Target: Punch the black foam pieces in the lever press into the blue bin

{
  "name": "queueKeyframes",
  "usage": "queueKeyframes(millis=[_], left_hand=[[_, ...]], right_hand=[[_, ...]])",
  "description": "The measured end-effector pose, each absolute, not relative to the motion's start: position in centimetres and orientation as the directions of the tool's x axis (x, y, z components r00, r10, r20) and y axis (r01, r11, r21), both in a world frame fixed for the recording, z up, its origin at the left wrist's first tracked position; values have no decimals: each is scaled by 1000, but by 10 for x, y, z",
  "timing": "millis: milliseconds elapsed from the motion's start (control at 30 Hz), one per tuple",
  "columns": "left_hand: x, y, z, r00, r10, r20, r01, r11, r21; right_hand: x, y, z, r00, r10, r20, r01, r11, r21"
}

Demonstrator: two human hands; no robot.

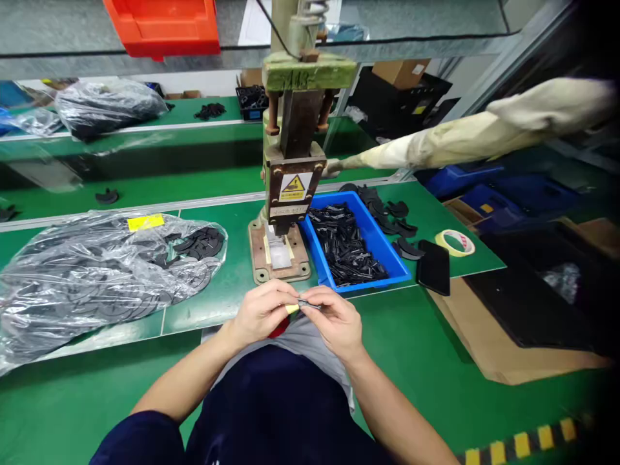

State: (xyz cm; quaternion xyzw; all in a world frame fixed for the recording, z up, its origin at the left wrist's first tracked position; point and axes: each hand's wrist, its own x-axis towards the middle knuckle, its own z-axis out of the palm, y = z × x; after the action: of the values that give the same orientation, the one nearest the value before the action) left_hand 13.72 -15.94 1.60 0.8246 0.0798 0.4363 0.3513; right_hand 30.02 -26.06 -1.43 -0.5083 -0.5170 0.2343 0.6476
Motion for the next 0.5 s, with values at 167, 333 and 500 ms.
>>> queueKeyframes(millis=[167, 333, 500], left_hand=[[131, -160, 5, 614, 374, 695, -170, -797, 579], [127, -158, -3, 609, 385, 694, -153, -801, 578], [124, -155, -12, 601, 401, 691, -157, -789, 594]], right_hand=[[296, -264, -19, 368, 835, 409, 221, 349, -911], [290, -262, -19, 385, 839, 384, 202, 329, -922], [285, -259, -20, 398, 843, 362, 192, 309, -931]])
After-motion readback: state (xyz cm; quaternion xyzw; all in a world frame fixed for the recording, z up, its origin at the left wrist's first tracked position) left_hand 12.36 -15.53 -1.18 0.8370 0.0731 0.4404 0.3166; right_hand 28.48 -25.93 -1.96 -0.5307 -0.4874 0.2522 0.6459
